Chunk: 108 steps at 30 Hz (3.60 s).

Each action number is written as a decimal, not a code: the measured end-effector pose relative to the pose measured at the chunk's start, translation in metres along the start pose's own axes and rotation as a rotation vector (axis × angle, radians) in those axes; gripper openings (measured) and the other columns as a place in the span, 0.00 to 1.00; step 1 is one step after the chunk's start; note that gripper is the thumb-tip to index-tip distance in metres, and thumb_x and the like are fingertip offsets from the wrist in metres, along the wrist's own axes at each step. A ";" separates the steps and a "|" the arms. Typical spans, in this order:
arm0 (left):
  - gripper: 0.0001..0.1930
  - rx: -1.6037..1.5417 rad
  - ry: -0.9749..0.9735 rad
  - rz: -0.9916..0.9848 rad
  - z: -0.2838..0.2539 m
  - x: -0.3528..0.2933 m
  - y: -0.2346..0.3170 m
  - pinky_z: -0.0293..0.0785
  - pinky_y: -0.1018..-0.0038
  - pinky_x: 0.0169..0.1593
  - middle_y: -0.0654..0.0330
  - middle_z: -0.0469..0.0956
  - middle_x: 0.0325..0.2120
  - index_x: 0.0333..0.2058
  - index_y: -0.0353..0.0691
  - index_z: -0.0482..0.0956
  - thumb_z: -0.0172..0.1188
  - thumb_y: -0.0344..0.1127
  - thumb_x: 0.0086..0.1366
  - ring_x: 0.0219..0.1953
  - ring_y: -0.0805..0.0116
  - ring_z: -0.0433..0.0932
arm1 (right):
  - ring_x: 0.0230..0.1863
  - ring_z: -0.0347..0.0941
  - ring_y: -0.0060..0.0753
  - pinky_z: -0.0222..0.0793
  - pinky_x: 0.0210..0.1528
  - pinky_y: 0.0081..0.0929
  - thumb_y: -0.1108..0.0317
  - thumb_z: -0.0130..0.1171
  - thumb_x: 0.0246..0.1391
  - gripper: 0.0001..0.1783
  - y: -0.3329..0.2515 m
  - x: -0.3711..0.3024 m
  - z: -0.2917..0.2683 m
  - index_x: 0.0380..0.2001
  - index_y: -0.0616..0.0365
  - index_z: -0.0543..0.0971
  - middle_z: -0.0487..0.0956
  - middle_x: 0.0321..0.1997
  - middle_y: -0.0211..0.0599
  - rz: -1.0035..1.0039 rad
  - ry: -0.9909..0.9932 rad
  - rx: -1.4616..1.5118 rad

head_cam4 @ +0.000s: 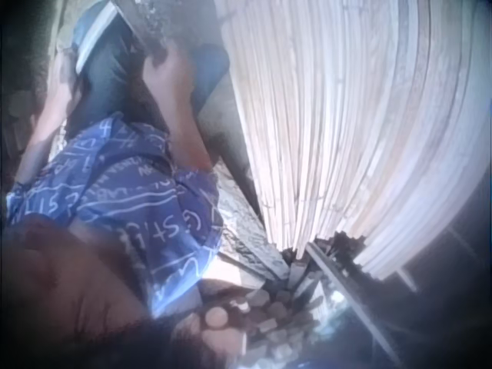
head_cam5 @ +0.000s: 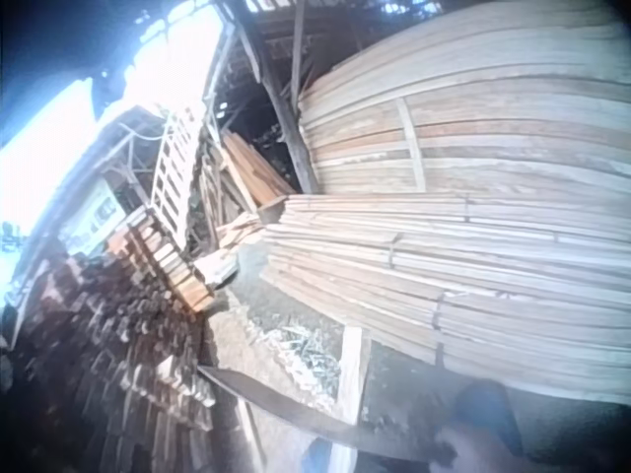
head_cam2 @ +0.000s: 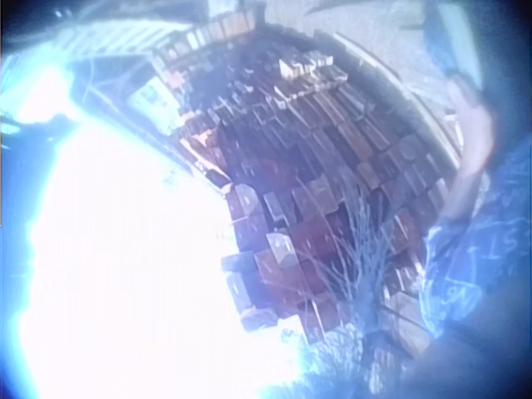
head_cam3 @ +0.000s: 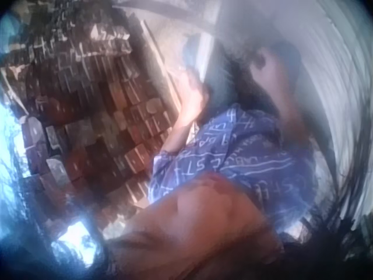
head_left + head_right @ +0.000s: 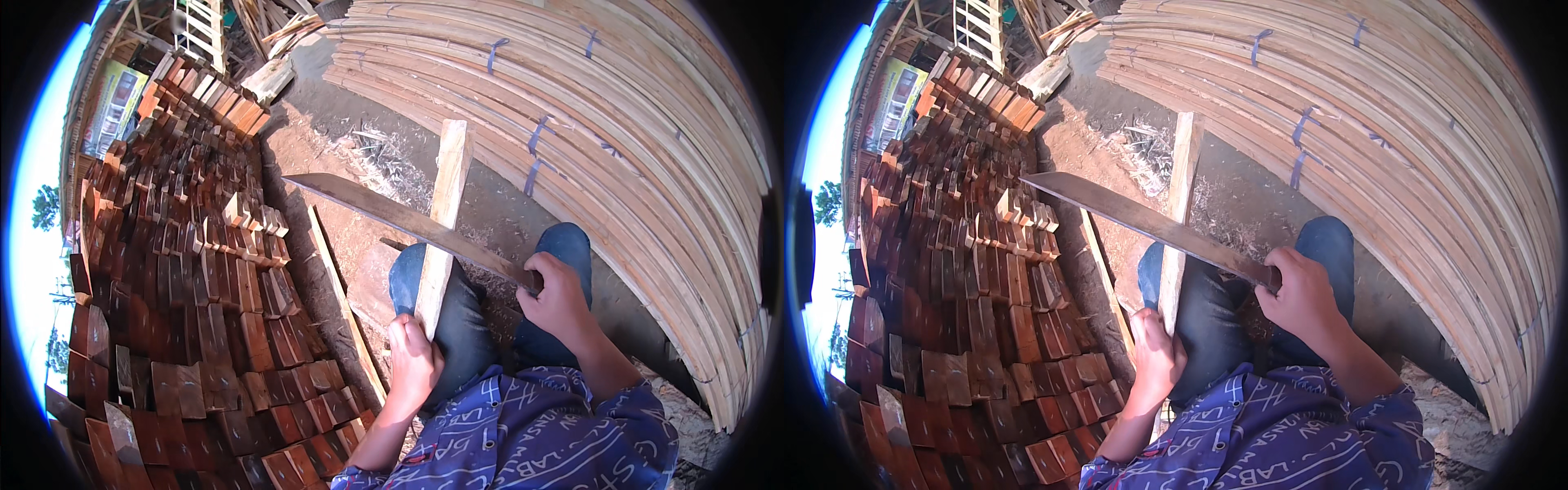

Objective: The person uses a large knife to shave and smooth a rectangular wooden plank held between their legs. They repeatedly strike and scrape the wood surface to remove thin layers, working on one piece at a time.

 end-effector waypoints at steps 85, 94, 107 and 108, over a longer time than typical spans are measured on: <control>0.35 -0.783 -0.546 -0.475 -0.020 0.021 -0.059 0.72 0.75 0.31 0.64 0.68 0.28 0.56 0.35 0.64 0.53 0.19 0.43 0.28 0.74 0.71 | 0.36 0.81 0.53 0.76 0.42 0.45 0.65 0.63 0.44 0.14 0.066 0.151 -0.041 0.32 0.64 0.83 0.83 0.31 0.52 0.226 0.164 -0.392; 0.38 -0.748 -0.649 -0.491 -0.013 0.028 -0.068 0.76 0.74 0.37 0.60 0.73 0.35 0.59 0.35 0.63 0.53 0.18 0.43 0.36 0.70 0.75 | 0.34 0.80 0.56 0.75 0.39 0.45 0.63 0.65 0.45 0.15 0.050 0.103 -0.008 0.33 0.66 0.83 0.82 0.29 0.52 0.269 0.019 0.018; 0.22 -0.363 -0.320 -0.413 -0.015 0.024 -0.031 0.78 0.65 0.41 0.46 0.79 0.29 0.42 0.32 0.66 0.61 0.24 0.47 0.34 0.52 0.84 | 0.31 0.80 0.51 0.75 0.35 0.44 0.66 0.68 0.30 0.12 0.025 0.131 0.008 0.21 0.57 0.79 0.80 0.24 0.43 -0.109 -0.143 -0.510; 0.22 -0.360 -0.322 -0.423 -0.014 0.025 -0.029 0.78 0.63 0.40 0.45 0.79 0.28 0.42 0.32 0.65 0.61 0.25 0.47 0.34 0.50 0.84 | 0.31 0.80 0.51 0.75 0.35 0.44 0.66 0.68 0.29 0.11 0.029 0.129 0.005 0.21 0.57 0.79 0.80 0.24 0.43 -0.110 -0.117 -0.519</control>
Point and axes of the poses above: each hand's wrist, its own x-axis towards the middle knuckle, its own z-axis out of the palm, y = z × x, the point moved 2 cm from there along x, towards the middle knuckle
